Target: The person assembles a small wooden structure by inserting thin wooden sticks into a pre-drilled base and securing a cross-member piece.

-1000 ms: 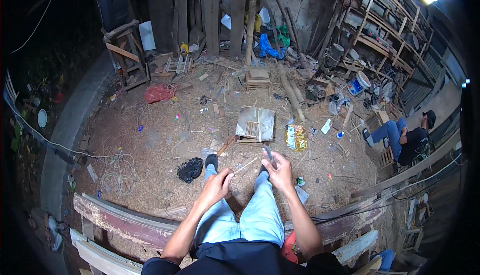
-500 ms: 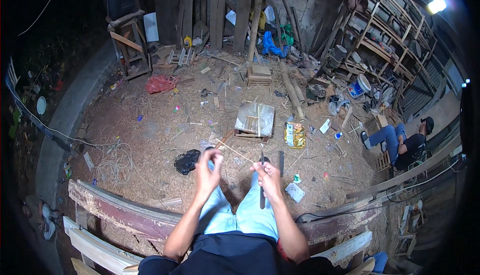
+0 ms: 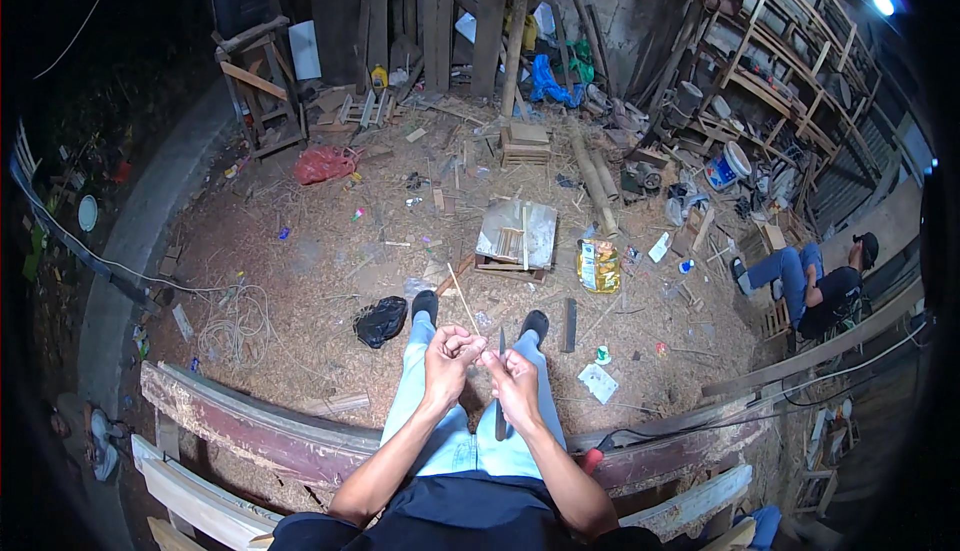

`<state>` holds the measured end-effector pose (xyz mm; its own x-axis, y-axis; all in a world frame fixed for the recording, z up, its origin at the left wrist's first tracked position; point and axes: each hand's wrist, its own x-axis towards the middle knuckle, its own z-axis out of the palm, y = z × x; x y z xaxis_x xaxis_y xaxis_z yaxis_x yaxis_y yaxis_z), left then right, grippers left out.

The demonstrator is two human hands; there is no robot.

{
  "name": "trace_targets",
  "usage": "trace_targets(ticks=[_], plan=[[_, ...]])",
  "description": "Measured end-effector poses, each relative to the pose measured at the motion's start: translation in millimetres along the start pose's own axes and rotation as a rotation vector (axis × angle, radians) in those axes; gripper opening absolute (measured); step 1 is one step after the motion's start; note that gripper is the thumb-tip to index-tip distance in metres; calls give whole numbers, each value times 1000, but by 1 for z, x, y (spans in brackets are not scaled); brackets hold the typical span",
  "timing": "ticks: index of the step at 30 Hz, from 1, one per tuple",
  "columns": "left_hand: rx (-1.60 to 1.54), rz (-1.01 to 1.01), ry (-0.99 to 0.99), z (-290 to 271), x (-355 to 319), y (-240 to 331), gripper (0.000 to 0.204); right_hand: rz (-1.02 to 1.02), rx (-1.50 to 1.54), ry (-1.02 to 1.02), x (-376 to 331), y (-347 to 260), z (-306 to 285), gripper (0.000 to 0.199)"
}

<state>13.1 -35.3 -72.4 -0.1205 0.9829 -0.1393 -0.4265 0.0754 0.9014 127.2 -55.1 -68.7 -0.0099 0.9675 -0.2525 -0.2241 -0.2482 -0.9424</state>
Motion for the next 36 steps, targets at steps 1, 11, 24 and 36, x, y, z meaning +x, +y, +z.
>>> trace_targets(ticks=[1,11,24,36], plan=[[25,-3,-14,-2,0,3,24,-9,-70,-8,0,2,-2,21],[316,-94,-208,-16,2,24,19,-166,-187,-258,33,-56,-18,25],[668,130,-263,-16,-12,38,16,-70,-115,-317,32,-54,-23,15],[925,422,-232,13,-20,64,8,33,65,-279,38,-65,-39,10]])
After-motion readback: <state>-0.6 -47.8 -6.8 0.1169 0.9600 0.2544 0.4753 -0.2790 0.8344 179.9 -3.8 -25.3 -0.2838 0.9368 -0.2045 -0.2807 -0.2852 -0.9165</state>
